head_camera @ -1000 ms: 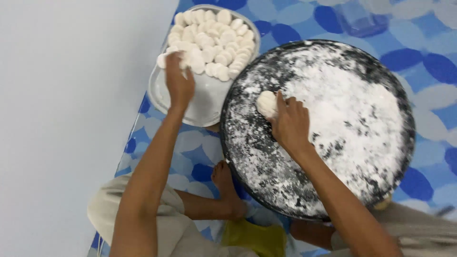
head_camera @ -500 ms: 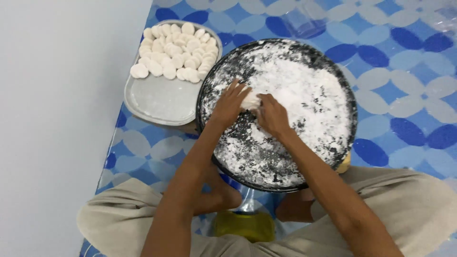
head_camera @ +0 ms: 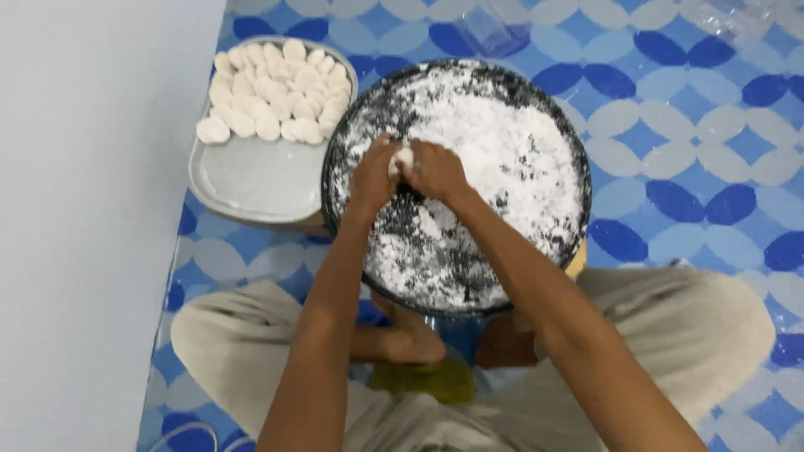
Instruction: The person is shaping small pieces of white dough into balls on a floured circular tray while sitting on the floor.
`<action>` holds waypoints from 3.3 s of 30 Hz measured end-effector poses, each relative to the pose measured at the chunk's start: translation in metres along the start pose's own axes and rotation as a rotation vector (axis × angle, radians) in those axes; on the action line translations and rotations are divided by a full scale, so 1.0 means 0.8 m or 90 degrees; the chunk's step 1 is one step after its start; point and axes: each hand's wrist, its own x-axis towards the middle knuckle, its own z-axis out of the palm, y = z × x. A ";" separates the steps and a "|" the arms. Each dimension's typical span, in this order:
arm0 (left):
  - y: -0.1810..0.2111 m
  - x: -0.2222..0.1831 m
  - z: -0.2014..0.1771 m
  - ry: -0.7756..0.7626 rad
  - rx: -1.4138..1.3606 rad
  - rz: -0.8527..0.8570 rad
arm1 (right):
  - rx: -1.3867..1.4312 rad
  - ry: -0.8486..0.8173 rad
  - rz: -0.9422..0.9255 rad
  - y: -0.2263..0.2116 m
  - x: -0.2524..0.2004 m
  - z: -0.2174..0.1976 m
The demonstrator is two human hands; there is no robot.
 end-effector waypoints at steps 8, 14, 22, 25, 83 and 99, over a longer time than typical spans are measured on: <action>-0.022 -0.003 0.025 -0.004 0.012 -0.048 | 0.036 0.077 0.011 0.012 -0.018 0.048; -0.036 0.003 0.033 0.012 -0.007 0.026 | 0.269 0.216 0.011 -0.013 -0.060 0.036; -0.042 -0.008 0.039 0.036 0.013 0.037 | 0.559 0.273 0.122 -0.040 -0.120 0.052; -0.039 -0.004 0.036 0.029 0.023 0.057 | 0.635 0.292 0.205 -0.055 -0.142 0.045; 0.138 -0.223 -0.027 -0.048 -0.712 -0.175 | 0.264 0.272 -0.030 -0.092 -0.275 0.005; 0.139 -0.226 -0.033 -0.102 -0.734 -0.241 | 0.139 0.233 -0.029 -0.120 -0.262 -0.014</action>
